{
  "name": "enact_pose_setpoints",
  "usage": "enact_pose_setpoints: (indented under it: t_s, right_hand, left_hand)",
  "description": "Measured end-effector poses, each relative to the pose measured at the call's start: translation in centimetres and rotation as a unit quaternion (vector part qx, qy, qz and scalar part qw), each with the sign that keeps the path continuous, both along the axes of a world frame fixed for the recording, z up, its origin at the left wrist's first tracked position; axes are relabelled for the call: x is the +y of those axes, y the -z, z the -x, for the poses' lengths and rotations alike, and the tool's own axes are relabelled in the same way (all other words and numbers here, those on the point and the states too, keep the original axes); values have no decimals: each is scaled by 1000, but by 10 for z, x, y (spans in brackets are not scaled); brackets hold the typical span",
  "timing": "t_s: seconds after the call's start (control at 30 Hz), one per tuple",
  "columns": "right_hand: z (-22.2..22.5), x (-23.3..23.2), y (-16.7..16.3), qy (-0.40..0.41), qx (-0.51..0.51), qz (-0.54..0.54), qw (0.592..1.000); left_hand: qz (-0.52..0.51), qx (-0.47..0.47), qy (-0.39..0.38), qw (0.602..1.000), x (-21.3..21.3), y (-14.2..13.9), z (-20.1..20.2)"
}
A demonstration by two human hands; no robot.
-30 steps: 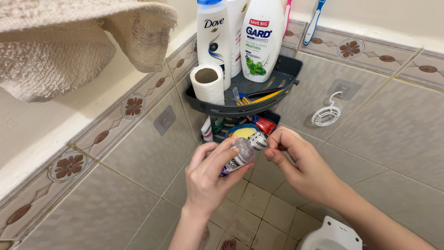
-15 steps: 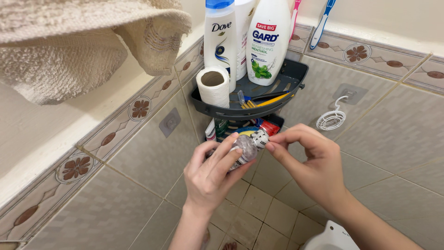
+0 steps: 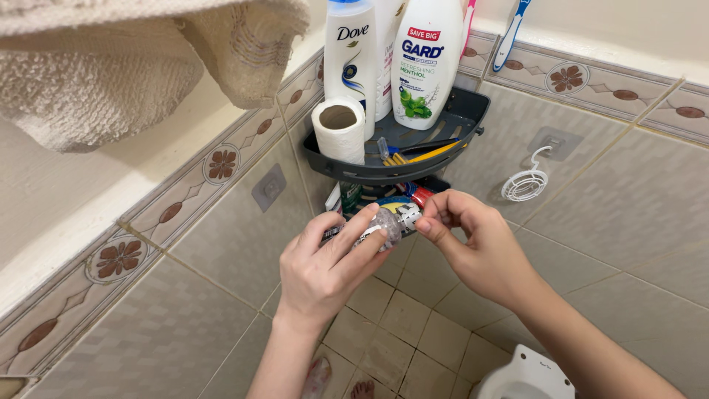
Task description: The person opens and closes a small bottle of mouthwash, then places it on the lower corner shelf of the bathroom. They pick up debris from the bathroom floor into a plastic bag, carry a basin with a toothpaste box to the kitchen, and wash their hands at the sink.
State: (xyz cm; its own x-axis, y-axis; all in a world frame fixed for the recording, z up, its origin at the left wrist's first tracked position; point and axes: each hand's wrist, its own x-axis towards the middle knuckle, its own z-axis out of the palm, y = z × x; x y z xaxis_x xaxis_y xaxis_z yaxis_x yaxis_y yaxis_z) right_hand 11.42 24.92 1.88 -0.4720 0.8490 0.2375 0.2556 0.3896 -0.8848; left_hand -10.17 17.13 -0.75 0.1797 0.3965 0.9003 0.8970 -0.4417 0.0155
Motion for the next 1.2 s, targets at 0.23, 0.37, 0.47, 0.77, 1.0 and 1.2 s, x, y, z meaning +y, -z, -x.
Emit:
enact_pose_setpoints:
  t_s: [0.23,0.37,0.47,0.77,1.0,1.2]
  right_hand:
    - [0,5,19,-77,72,99,990]
    - [-1,-3,12,-88,96,80,988]
    - [-2,-15,0,-71,119,-8,990]
    - [7,-48,-12,45,113,-171,978]
    - [8,-50,-9,56,154,-132,978]
    - [-1,-44,-25,29,43,-261,964]
  left_hand:
    - [9,-29,1,1000,-2,6,-2]
    - [2,-91,30,995,-1,14,-4]
    - [-35,-101,48,993,2,22,-7]
    - [-112,-97,66,987,10,37,-4]
    - [-134,-94,65,984,12,34,-7]
    - [-121,-97,58,986,9,31,-9]
